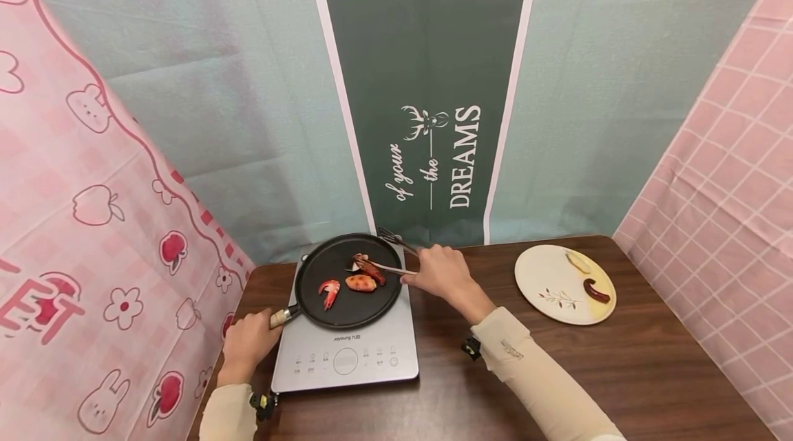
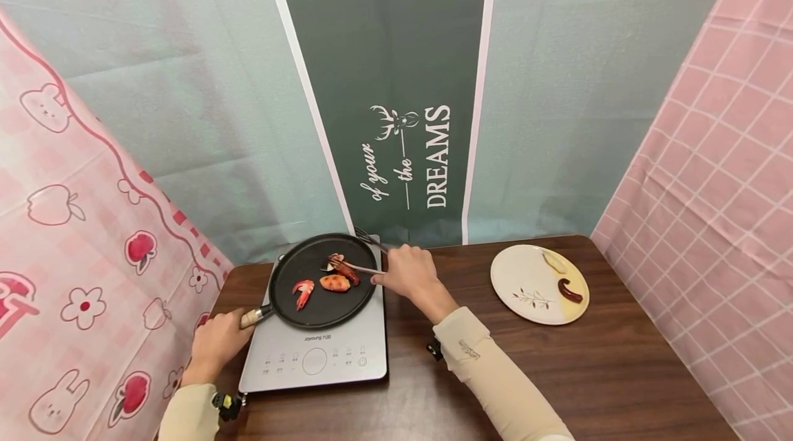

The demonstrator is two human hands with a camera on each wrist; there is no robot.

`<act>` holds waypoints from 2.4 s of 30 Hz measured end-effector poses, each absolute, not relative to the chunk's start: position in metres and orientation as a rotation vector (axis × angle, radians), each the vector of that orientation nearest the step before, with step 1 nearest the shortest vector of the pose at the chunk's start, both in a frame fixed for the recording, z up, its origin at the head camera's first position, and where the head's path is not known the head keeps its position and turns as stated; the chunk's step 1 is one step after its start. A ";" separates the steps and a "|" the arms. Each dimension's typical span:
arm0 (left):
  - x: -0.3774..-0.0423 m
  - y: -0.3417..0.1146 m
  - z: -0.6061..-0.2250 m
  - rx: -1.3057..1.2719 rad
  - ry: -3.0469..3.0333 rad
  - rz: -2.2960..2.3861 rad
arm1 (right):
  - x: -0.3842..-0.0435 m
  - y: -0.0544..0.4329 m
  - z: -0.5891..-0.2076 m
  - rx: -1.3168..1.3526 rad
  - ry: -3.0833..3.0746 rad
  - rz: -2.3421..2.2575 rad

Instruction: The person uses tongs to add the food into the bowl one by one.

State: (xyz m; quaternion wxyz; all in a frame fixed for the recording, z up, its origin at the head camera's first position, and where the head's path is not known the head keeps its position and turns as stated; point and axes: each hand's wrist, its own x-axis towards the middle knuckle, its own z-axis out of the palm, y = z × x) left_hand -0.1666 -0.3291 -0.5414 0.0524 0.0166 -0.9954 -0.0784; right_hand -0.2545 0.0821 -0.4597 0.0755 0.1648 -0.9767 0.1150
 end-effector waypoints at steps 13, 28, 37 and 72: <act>-0.167 -0.329 -0.540 0.050 -3.034 -0.238 | -0.251 0.101 -0.458 0.486 -2.900 0.308; -0.166 -0.328 -0.539 0.048 -3.028 -0.236 | -0.250 0.125 -0.460 0.442 -2.925 0.304; -0.166 -0.327 -0.537 0.056 -3.042 -0.238 | -0.249 0.139 -0.464 0.427 -2.927 0.287; -0.166 -0.327 -0.537 0.053 -3.016 -0.230 | -0.247 0.193 -0.475 0.335 -2.967 0.310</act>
